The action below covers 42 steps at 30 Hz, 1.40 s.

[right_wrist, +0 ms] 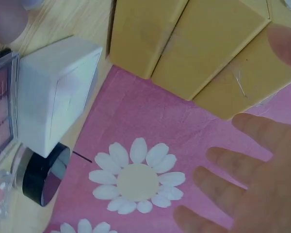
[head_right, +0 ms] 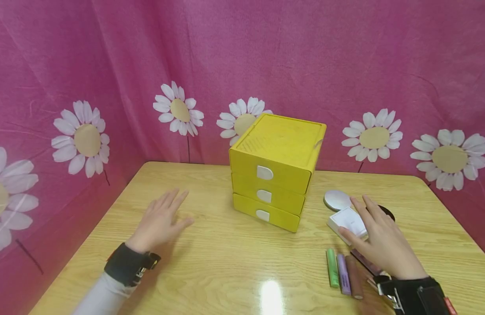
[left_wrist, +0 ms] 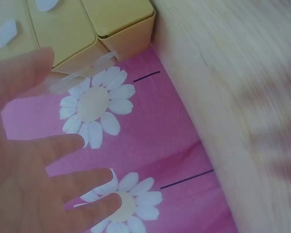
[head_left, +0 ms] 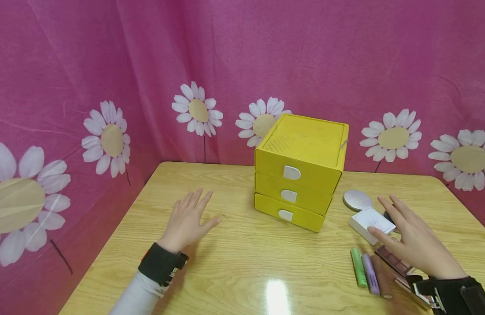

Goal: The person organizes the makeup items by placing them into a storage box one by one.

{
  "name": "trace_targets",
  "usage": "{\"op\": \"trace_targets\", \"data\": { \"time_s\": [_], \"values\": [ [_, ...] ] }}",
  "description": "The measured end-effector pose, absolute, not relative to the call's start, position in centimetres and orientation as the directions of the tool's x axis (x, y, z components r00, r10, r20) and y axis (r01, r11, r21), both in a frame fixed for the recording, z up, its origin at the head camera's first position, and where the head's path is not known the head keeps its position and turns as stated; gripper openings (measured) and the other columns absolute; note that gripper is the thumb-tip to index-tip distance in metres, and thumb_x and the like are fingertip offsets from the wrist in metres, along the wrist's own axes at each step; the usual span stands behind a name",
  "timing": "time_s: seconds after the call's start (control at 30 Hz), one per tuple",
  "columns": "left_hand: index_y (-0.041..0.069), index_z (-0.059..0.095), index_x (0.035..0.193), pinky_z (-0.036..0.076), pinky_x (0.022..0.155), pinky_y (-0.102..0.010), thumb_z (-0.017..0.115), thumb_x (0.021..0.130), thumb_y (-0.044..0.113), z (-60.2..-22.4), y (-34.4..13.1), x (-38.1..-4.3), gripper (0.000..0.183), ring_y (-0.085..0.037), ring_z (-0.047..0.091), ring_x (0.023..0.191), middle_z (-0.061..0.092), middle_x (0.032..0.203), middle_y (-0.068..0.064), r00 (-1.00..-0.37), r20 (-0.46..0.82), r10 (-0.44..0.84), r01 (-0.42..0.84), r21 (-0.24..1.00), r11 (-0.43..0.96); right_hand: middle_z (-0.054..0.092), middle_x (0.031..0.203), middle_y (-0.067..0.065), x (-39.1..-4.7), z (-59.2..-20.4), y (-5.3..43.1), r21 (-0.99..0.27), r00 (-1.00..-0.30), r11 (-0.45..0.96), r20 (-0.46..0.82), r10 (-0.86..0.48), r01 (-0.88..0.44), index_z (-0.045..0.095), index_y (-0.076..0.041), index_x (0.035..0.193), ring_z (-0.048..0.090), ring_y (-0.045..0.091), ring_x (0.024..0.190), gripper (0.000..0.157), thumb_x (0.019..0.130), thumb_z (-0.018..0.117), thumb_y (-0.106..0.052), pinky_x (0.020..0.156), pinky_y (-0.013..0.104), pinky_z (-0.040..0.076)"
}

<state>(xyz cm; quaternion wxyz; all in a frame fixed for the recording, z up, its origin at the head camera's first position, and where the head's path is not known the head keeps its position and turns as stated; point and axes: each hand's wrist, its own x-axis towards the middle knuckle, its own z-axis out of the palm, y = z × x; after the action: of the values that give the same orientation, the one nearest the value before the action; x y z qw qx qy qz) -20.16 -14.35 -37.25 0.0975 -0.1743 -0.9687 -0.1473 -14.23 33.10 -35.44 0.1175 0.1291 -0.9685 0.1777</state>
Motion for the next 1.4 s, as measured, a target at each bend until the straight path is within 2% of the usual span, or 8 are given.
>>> {"op": "trace_targets", "data": {
  "time_s": [0.23, 0.63, 0.73, 0.87, 0.97, 1.07, 1.13, 1.4],
  "values": [
    [0.008, 0.031, 0.142, 0.019, 0.105, -0.056, 0.056, 0.087, 0.044, -37.5, -13.7, -22.0, 0.071, -0.037, 0.026, 0.132, 0.032, 0.143, -0.02, -0.918, 0.199, 0.342, 0.393, 0.364, 0.844, 0.014, 0.146, 0.028, -14.9, -35.8, 32.8, -0.452, -0.945, 0.84, 0.257, -0.201, -0.301, 0.016, -0.011, 0.147, 0.017, 0.051, 0.128, 0.075, 0.089, 0.06, -0.03, 0.08, 0.074, 0.025],
    [-0.002, 0.033, 0.139, 0.028, 0.105, -0.047, 0.049, 0.095, 0.029, -39.4, -10.7, -26.3, 0.056, -0.036, 0.032, 0.129, 0.036, 0.139, -0.023, -0.942, 0.139, 0.306, 0.302, 0.747, 0.592, 0.02, 0.143, 0.03, -16.8, -38.0, 30.4, -0.715, -0.928, 0.591, 0.284, -0.243, -0.373, 0.018, -0.002, 0.145, 0.024, 0.053, 0.123, 0.057, 0.096, 0.046, -0.012, 0.09, 0.062, 0.026],
    [-0.004, 0.036, 0.137, 0.034, 0.1, -0.047, 0.049, 0.095, 0.026, -39.7, -10.0, -26.9, 0.053, -0.039, 0.039, 0.123, 0.041, 0.135, -0.024, -0.948, 0.14, 0.286, 0.285, 0.773, 0.566, 0.019, 0.143, 0.029, -17.6, -38.6, 29.5, -0.765, -0.94, 0.547, 0.256, -0.224, -0.339, 0.016, 0.001, 0.144, 0.023, 0.052, 0.124, 0.055, 0.099, 0.041, -0.015, 0.1, 0.034, 0.033],
    [0.001, 0.04, 0.135, 0.038, 0.098, -0.044, 0.05, 0.095, 0.029, -40.2, -9.2, -27.8, 0.05, -0.036, 0.045, 0.119, 0.045, 0.134, -0.02, -0.966, 0.094, 0.24, 0.212, 0.821, 0.53, 0.019, 0.143, 0.031, -18.6, -39.2, 28.3, -0.815, -0.953, 0.496, 0.239, -0.183, -0.3, 0.013, 0.002, 0.144, 0.023, 0.051, 0.125, 0.054, 0.1, 0.036, -0.019, 0.081, 0.0, 0.03],
    [0.004, 0.042, 0.135, 0.041, 0.095, -0.043, 0.049, 0.095, 0.032, -40.5, -8.6, -28.5, 0.05, -0.032, 0.045, 0.12, 0.046, 0.135, -0.015, -0.972, 0.034, 0.231, 0.141, 0.872, 0.468, 0.017, 0.144, 0.031, -19.1, -39.6, 27.7, -0.864, -0.969, 0.44, 0.204, -0.141, -0.246, 0.009, 0.003, 0.145, 0.021, 0.049, 0.127, 0.056, 0.101, 0.031, -0.025, 0.092, 0.008, 0.033],
    [0.005, 0.041, 0.137, 0.044, 0.092, -0.043, 0.047, 0.095, 0.033, -40.7, -7.9, -29.1, 0.05, -0.031, 0.046, 0.119, 0.045, 0.135, -0.014, -0.968, -0.036, 0.246, 0.064, 0.919, 0.388, 0.008, 0.147, 0.03, -19.7, -40.2, 27.3, -0.937, -0.987, 0.318, 0.118, -0.111, -0.148, 0.001, 0.001, 0.145, 0.013, 0.045, 0.132, 0.065, 0.1, 0.027, -0.038, 0.108, 0.033, 0.026],
    [0.003, 0.04, 0.137, 0.045, 0.091, -0.044, 0.046, 0.096, 0.032, -40.8, -7.3, -29.5, 0.05, -0.032, 0.047, 0.118, 0.045, 0.135, -0.016, -0.964, -0.061, 0.259, 0.035, 0.936, 0.351, -0.001, 0.148, 0.028, -20.4, -41.2, 27.2, -0.98, -0.992, 0.188, 0.049, -0.113, -0.07, -0.007, -0.001, 0.145, 0.004, 0.042, 0.134, 0.072, 0.098, 0.026, -0.045, 0.108, 0.046, 0.019],
    [-0.003, 0.04, 0.135, 0.04, 0.098, -0.04, 0.043, 0.097, 0.029, -41.4, -5.3, -30.5, 0.049, -0.032, 0.044, 0.121, 0.044, 0.135, -0.02, -0.95, -0.096, 0.296, -0.014, 0.963, 0.269, -0.013, 0.149, 0.02, -21.6, -43.7, 25.7, -0.993, -0.986, -0.047, -0.104, -0.127, 0.111, -0.017, -0.004, 0.142, -0.005, 0.036, 0.135, 0.08, 0.094, 0.024, -0.054, 0.11, 0.046, 0.006]
  ]
}}
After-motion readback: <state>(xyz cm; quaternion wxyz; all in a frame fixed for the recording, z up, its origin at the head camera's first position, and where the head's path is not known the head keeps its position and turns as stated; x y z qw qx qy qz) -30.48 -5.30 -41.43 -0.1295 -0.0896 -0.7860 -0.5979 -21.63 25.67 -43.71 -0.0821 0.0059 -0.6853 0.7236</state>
